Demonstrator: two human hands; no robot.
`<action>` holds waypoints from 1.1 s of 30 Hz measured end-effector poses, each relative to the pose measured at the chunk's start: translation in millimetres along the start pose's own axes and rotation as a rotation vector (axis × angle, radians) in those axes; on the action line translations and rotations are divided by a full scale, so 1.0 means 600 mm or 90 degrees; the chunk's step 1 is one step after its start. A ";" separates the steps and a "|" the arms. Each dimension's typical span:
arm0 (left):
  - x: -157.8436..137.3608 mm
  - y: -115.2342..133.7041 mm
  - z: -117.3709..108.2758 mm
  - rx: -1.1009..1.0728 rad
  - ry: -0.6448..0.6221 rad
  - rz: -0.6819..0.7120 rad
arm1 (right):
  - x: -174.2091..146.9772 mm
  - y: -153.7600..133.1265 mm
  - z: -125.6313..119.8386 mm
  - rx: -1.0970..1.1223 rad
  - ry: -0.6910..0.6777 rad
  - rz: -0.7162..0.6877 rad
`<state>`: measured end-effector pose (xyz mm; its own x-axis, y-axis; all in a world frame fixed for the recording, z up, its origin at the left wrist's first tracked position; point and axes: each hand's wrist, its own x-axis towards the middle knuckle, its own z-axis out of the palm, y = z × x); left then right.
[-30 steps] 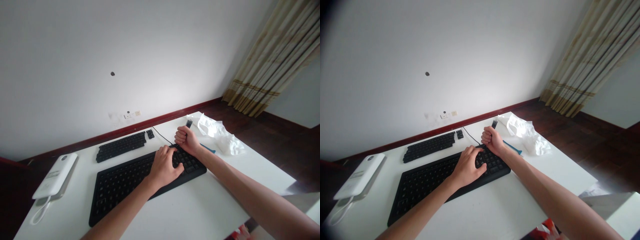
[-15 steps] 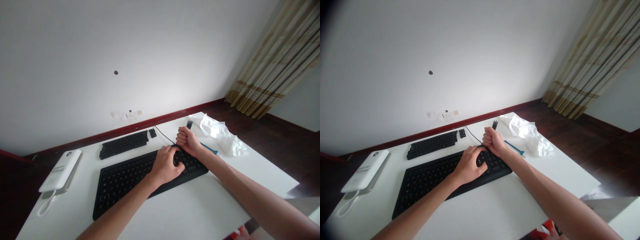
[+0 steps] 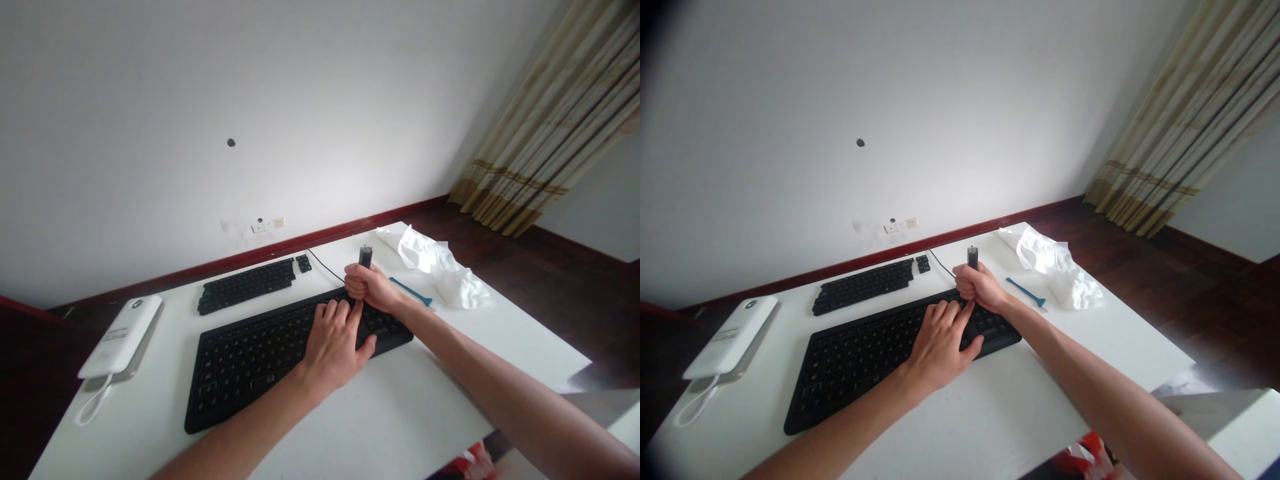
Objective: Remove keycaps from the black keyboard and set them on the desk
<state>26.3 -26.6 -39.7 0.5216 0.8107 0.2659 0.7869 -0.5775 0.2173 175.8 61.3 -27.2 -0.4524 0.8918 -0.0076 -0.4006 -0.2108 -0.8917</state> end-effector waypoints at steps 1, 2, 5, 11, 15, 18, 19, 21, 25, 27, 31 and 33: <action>0.000 0.000 0.000 0.001 0.000 0.000 | -0.002 0.001 -0.001 -0.020 -0.021 0.003; 0.000 0.000 0.000 0.001 -0.001 0.000 | -0.003 0.001 -0.003 -0.039 -0.044 0.005; 0.000 -0.001 -0.001 -0.001 -0.002 0.004 | -0.003 0.000 -0.011 -0.069 -0.102 0.011; 0.000 -0.003 0.000 -0.006 -0.003 0.011 | 0.003 -0.006 -0.035 0.013 -0.133 0.047; 0.000 -0.004 0.002 -0.007 -0.001 0.011 | 0.006 -0.012 -0.052 0.082 -0.087 0.066; 0.000 -0.003 0.002 -0.008 -0.001 0.011 | 0.007 -0.015 -0.055 0.126 -0.049 0.053; -0.001 -0.003 0.002 -0.008 -0.001 0.011 | 0.007 -0.015 -0.053 0.131 -0.044 0.045; -0.001 -0.002 0.003 -0.009 0.001 0.010 | 0.006 -0.016 -0.046 0.121 -0.046 0.032; 0.000 -0.003 0.003 -0.013 0.003 0.006 | 0.006 -0.021 -0.036 0.108 -0.024 -0.007; 0.002 -0.006 0.001 -0.028 0.001 0.001 | 0.008 -0.028 -0.040 0.126 0.036 -0.034; 0.014 -0.020 -0.005 -0.086 0.009 -0.006 | 0.018 -0.039 -0.060 0.168 0.177 -0.055; 0.023 -0.027 -0.006 -0.117 0.027 -0.006 | 0.022 -0.041 -0.065 0.190 0.216 -0.050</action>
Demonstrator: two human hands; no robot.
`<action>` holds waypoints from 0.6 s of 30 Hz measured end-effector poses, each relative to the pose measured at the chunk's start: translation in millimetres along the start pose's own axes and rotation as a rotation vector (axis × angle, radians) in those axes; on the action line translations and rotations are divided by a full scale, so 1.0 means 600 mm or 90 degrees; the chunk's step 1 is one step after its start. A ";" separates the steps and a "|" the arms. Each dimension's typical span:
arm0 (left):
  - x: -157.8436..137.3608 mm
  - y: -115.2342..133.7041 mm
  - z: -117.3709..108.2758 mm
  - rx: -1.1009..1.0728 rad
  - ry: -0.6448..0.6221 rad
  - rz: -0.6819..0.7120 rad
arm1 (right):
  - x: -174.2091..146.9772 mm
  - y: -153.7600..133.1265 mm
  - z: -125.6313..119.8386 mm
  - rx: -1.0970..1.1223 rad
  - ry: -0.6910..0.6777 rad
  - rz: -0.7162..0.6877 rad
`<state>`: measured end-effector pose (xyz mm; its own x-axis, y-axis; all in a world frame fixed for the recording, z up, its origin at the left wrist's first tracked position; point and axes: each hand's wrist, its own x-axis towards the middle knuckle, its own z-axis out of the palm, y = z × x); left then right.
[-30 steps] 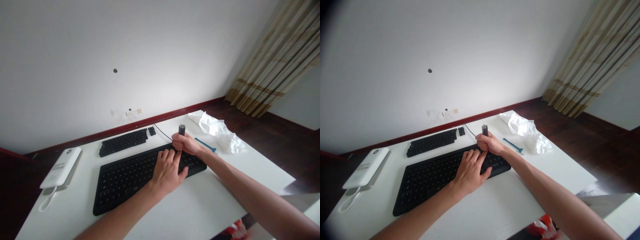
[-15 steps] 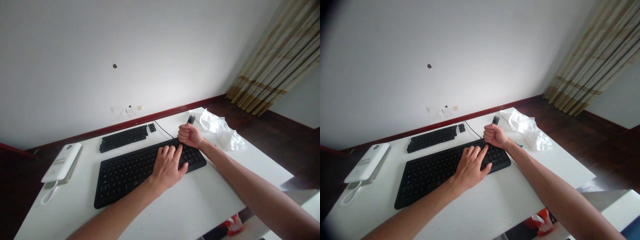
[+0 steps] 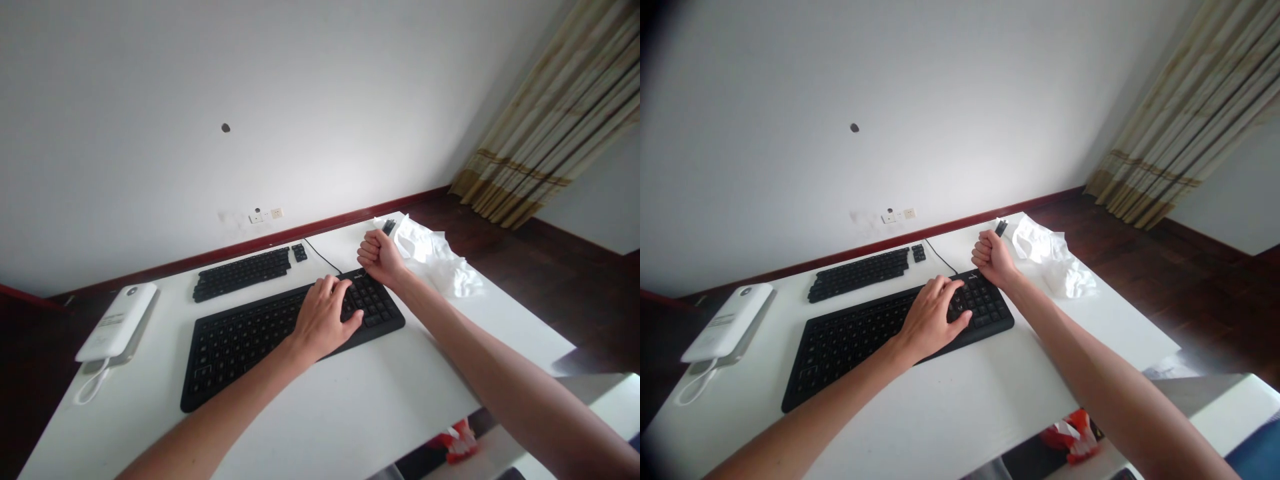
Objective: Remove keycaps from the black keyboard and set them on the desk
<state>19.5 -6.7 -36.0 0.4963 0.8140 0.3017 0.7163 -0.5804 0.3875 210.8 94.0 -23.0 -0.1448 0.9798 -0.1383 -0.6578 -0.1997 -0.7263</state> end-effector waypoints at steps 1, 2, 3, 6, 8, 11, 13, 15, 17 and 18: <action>0.005 -0.002 0.000 -0.013 0.010 0.000 | 0.001 0.000 0.000 0.006 0.013 0.002; 0.010 -0.003 0.001 -0.022 0.019 0.001 | 0.001 0.001 0.001 0.009 0.021 0.002; 0.015 -0.003 0.003 -0.025 0.025 0.004 | 0.000 0.003 0.003 0.009 0.027 0.000; 0.029 0.001 0.013 -0.009 0.022 0.019 | -0.005 0.011 0.011 0.008 0.029 -0.017; 0.037 0.005 0.022 0.002 0.018 0.016 | -0.008 0.016 0.016 0.008 0.026 -0.026; 0.047 0.011 0.033 -0.013 0.039 -0.016 | -0.010 0.020 0.020 -0.005 0.034 -0.026; 0.051 0.013 0.039 -0.031 0.058 -0.040 | -0.011 0.021 0.022 -0.011 0.042 -0.018; 0.052 0.014 0.044 -0.041 0.068 -0.054 | -0.012 0.022 0.024 -0.015 0.048 -0.012; 0.053 0.014 0.047 -0.043 0.072 -0.061 | -0.013 0.023 0.026 -0.020 0.049 -0.014; 0.052 0.014 0.047 -0.043 0.072 -0.064 | -0.014 0.024 0.027 -0.022 0.049 -0.015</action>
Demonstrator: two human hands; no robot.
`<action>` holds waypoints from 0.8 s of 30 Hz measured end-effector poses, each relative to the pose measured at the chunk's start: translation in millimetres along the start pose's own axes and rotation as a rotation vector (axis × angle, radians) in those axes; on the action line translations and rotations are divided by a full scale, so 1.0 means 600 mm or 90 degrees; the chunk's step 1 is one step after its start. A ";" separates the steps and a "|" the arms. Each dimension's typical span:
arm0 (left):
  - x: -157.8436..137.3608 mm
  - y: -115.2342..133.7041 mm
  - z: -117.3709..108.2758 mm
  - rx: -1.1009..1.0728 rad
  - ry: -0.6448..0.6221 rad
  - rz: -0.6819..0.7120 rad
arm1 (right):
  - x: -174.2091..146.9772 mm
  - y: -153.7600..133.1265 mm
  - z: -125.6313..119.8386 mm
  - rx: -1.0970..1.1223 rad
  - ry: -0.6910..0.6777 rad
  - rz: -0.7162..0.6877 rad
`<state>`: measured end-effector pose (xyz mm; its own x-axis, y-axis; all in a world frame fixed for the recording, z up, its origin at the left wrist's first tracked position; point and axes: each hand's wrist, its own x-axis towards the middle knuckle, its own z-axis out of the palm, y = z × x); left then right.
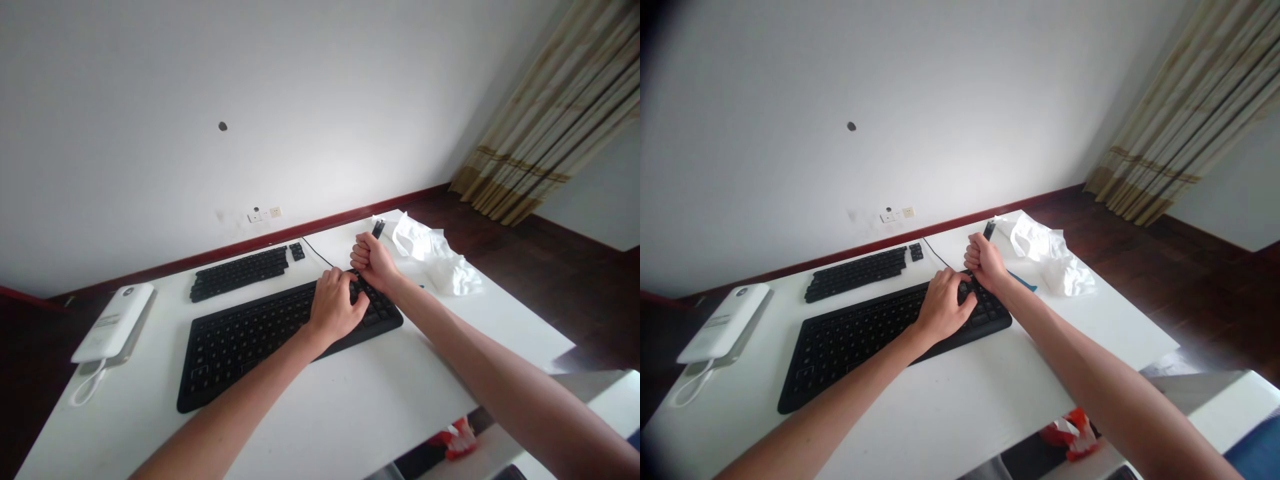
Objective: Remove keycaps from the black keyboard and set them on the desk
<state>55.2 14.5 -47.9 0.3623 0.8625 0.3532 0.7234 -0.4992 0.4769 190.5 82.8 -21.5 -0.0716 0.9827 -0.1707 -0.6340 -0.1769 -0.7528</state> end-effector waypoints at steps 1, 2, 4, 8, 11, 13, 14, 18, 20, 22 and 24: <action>0.000 0.000 0.000 -0.001 -0.001 -0.002 | -0.001 0.001 0.001 -0.002 0.000 -0.001; 0.000 0.000 0.000 -0.002 -0.001 -0.003 | -0.002 0.002 0.002 -0.004 -0.001 -0.001; -0.001 0.000 -0.001 -0.002 -0.002 -0.001 | -0.003 0.002 0.003 -0.007 -0.004 0.004; -0.006 0.003 -0.007 0.013 -0.006 0.019 | -0.004 0.000 0.003 -0.020 -0.030 0.040; -0.016 0.009 -0.016 0.055 -0.022 0.043 | -0.003 -0.003 0.000 -0.036 -0.051 0.066; -0.023 0.014 -0.022 0.081 -0.035 0.058 | -0.002 -0.004 -0.002 -0.046 -0.066 0.082; -0.027 0.016 -0.025 0.090 -0.040 0.062 | -0.002 -0.005 -0.004 -0.051 -0.075 0.091; -0.034 0.019 -0.030 0.117 -0.051 0.065 | -0.005 -0.004 -0.005 -0.079 -0.118 0.103; -0.034 0.019 -0.030 0.126 -0.052 0.067 | -0.010 -0.001 -0.002 -0.107 -0.145 0.086; -0.034 0.019 -0.030 0.129 -0.051 0.072 | -0.015 0.002 0.000 -0.144 -0.179 0.069; -0.034 0.018 -0.028 0.131 -0.050 0.077 | -0.020 0.003 0.000 -0.183 -0.221 0.065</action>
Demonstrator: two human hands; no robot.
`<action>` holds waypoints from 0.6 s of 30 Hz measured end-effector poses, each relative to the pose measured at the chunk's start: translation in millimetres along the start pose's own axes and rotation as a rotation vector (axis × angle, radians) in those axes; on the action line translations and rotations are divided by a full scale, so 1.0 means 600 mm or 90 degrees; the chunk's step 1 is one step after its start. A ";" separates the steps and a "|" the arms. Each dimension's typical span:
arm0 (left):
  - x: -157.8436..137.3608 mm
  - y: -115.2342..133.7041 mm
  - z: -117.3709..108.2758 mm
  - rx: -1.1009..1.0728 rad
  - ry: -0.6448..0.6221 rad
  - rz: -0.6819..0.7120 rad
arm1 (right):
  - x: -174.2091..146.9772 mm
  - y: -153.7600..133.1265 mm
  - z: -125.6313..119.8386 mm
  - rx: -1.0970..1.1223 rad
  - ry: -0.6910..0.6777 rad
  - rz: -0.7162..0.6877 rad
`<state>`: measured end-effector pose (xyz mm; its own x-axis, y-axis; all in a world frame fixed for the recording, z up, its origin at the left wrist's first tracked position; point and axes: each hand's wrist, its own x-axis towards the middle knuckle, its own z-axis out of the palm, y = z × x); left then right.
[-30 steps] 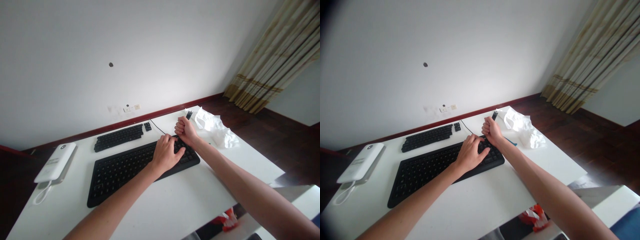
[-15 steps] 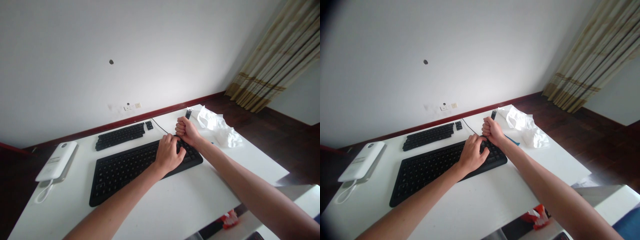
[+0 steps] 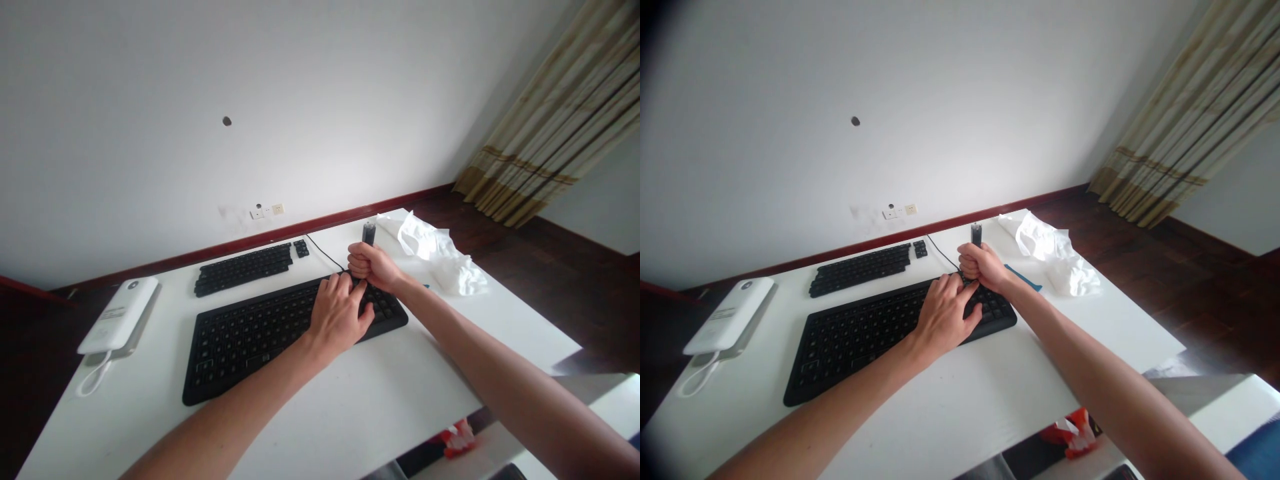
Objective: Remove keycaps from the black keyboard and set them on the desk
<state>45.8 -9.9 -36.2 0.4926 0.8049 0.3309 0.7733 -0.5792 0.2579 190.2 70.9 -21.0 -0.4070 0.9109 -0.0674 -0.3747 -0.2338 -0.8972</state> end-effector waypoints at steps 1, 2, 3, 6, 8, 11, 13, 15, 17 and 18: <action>0.000 0.000 0.001 0.003 0.000 0.002 | -0.001 0.001 -0.001 -0.016 -0.022 0.002; 0.000 0.000 0.001 0.007 0.001 0.003 | -0.002 0.001 -0.002 -0.027 -0.042 0.006; -0.001 0.000 0.002 0.013 0.001 0.005 | -0.003 0.001 -0.005 -0.032 -0.061 0.009; -0.002 -0.001 0.003 0.025 0.004 0.007 | -0.002 0.001 -0.016 -0.027 -0.107 0.017; -0.002 -0.001 0.002 0.027 0.005 0.008 | -0.001 0.000 -0.023 -0.027 -0.132 0.022; -0.002 -0.002 0.002 0.026 0.005 0.010 | 0.001 -0.002 -0.031 -0.021 -0.163 0.025; -0.002 -0.002 0.002 0.025 0.005 0.013 | 0.001 -0.002 -0.036 -0.010 -0.175 0.026; -0.002 -0.002 0.002 0.026 0.004 0.015 | 0.002 -0.002 -0.040 0.002 -0.180 0.028; -0.002 -0.002 0.002 0.028 0.003 0.013 | 0.002 0.000 -0.043 0.011 -0.178 0.032; -0.002 -0.002 0.002 0.028 0.003 0.013 | 0.003 0.001 -0.043 0.015 -0.175 0.034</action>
<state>44.8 -10.0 -38.2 0.5062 0.7928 0.3393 0.7805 -0.5885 0.2107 211.1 81.1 -32.8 -0.6362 0.7715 0.0102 -0.3648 -0.2891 -0.8851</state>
